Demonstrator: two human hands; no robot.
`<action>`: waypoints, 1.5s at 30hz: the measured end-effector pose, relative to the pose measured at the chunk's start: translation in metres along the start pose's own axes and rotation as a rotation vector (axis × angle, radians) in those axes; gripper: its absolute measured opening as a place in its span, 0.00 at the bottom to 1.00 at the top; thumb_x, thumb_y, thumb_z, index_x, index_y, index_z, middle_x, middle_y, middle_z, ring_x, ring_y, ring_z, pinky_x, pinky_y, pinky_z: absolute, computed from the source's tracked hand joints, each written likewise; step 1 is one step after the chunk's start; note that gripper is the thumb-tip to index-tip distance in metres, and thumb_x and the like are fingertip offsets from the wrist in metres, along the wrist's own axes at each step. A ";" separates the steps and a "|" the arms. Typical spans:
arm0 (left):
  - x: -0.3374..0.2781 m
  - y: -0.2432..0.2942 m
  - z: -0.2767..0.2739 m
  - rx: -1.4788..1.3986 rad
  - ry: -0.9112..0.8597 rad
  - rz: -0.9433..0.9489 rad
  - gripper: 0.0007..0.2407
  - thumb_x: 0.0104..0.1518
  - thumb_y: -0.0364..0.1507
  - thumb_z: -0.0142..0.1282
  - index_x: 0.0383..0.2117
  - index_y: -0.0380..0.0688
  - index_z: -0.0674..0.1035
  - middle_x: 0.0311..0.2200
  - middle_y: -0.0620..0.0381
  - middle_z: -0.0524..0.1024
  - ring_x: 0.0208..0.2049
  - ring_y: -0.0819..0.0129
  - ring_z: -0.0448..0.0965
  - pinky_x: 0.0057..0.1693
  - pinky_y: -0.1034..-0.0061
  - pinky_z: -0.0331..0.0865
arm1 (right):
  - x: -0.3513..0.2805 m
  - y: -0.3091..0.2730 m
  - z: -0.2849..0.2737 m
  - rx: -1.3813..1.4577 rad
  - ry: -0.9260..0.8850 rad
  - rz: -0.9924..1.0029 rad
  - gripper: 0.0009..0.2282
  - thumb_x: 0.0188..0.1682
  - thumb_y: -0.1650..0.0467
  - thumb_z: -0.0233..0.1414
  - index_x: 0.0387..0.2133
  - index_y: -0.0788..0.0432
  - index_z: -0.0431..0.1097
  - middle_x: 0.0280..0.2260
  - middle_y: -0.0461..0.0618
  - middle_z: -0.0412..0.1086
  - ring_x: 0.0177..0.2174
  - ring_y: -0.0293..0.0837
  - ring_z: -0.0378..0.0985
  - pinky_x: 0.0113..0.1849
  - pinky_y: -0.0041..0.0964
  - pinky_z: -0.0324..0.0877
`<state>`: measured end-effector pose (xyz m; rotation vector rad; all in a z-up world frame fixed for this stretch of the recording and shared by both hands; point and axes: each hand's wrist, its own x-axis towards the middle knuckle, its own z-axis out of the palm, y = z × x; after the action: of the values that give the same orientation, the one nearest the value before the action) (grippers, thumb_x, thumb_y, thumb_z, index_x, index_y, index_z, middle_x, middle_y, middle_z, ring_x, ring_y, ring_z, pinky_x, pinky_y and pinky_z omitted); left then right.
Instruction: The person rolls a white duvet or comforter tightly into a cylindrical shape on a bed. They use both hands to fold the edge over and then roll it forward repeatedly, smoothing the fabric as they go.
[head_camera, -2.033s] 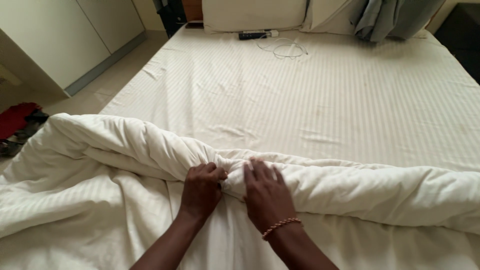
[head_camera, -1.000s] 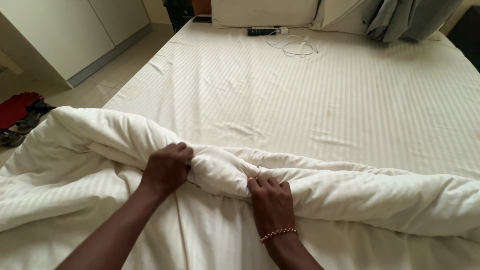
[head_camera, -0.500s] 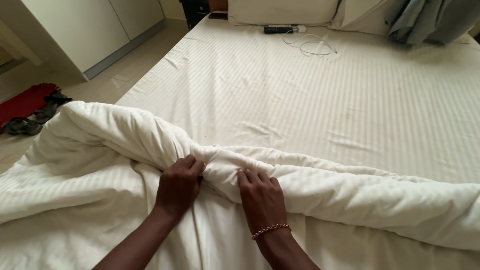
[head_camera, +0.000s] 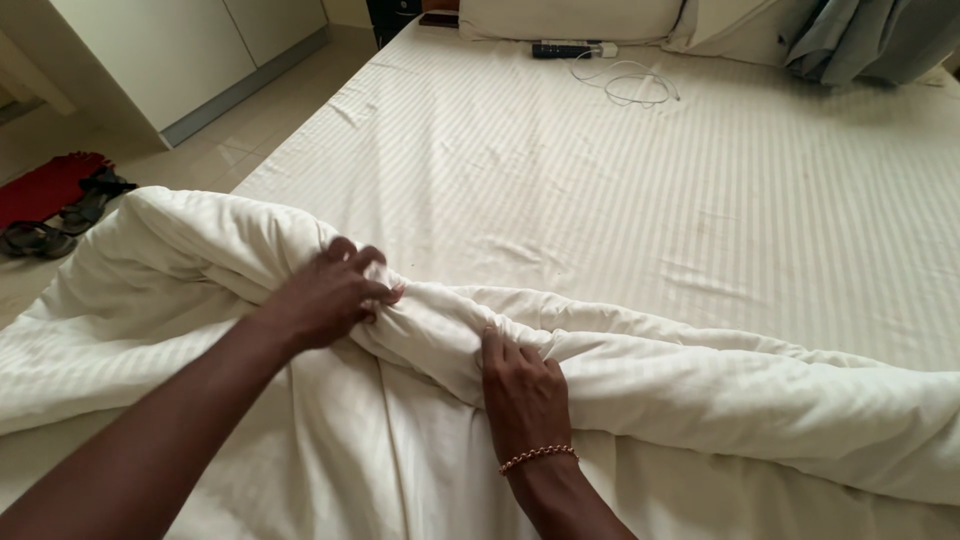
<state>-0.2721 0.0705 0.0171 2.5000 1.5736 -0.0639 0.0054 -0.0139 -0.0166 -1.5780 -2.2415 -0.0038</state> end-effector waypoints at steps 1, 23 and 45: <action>0.003 -0.003 -0.003 0.309 0.229 0.099 0.21 0.49 0.39 0.58 0.53 0.68 0.75 0.54 0.56 0.75 0.57 0.56 0.72 0.62 0.59 0.66 | 0.000 0.002 0.001 -0.018 0.047 -0.025 0.11 0.50 0.72 0.49 0.45 0.61 0.69 0.37 0.52 0.77 0.39 0.48 0.80 0.38 0.44 0.72; -0.053 0.055 0.021 0.224 0.528 -0.343 0.11 0.41 0.25 0.63 0.32 0.45 0.77 0.33 0.50 0.75 0.37 0.54 0.81 0.45 0.62 0.77 | 0.008 -0.037 -0.022 -0.148 -0.138 -0.006 0.24 0.44 0.73 0.53 0.58 0.64 0.65 0.41 0.54 0.69 0.39 0.52 0.75 0.37 0.49 0.73; -0.030 -0.062 0.004 -0.344 0.000 -0.237 0.31 0.55 0.14 0.51 0.66 0.55 0.63 0.48 0.49 0.68 0.47 0.57 0.73 0.56 0.72 0.73 | 0.009 -0.037 0.012 -0.206 -0.156 0.024 0.14 0.49 0.73 0.50 0.48 0.62 0.71 0.45 0.54 0.71 0.44 0.53 0.75 0.43 0.60 0.76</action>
<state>-0.3404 0.0686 0.0086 2.0484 1.7076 0.1607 -0.0342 -0.0167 -0.0166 -1.7670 -2.4065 -0.1117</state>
